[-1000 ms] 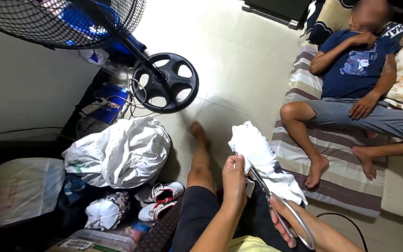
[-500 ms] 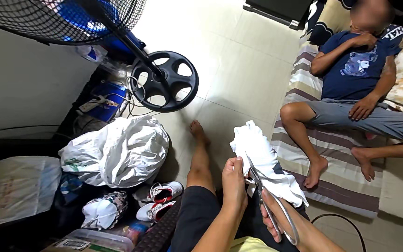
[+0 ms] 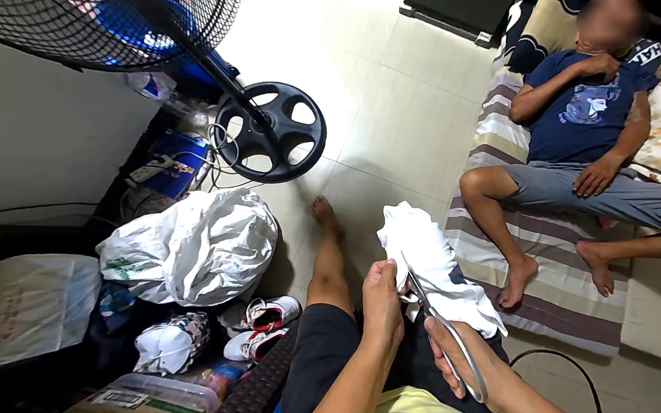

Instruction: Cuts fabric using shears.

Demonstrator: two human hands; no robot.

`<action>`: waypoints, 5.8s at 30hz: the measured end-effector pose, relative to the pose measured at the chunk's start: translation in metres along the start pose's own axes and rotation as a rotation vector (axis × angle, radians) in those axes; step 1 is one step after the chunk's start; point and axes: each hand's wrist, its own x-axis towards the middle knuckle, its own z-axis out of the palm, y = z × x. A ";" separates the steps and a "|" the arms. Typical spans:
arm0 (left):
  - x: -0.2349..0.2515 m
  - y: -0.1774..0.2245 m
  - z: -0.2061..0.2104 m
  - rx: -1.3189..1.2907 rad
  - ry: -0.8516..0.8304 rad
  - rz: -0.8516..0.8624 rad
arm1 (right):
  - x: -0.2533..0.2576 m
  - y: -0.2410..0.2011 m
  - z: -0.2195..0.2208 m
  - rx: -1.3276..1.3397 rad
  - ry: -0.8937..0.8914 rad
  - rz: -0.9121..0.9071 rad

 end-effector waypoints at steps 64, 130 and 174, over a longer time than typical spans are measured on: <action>0.020 -0.001 -0.041 0.204 -0.361 -0.205 | -0.052 -0.038 -0.057 -0.628 -0.035 -0.329; -0.035 -0.015 -0.107 0.397 -0.335 0.478 | -0.080 0.053 -0.025 -0.471 -0.225 -0.113; -0.062 -0.008 -0.105 0.106 -0.198 0.321 | -0.029 0.048 0.031 -0.264 -0.117 -0.132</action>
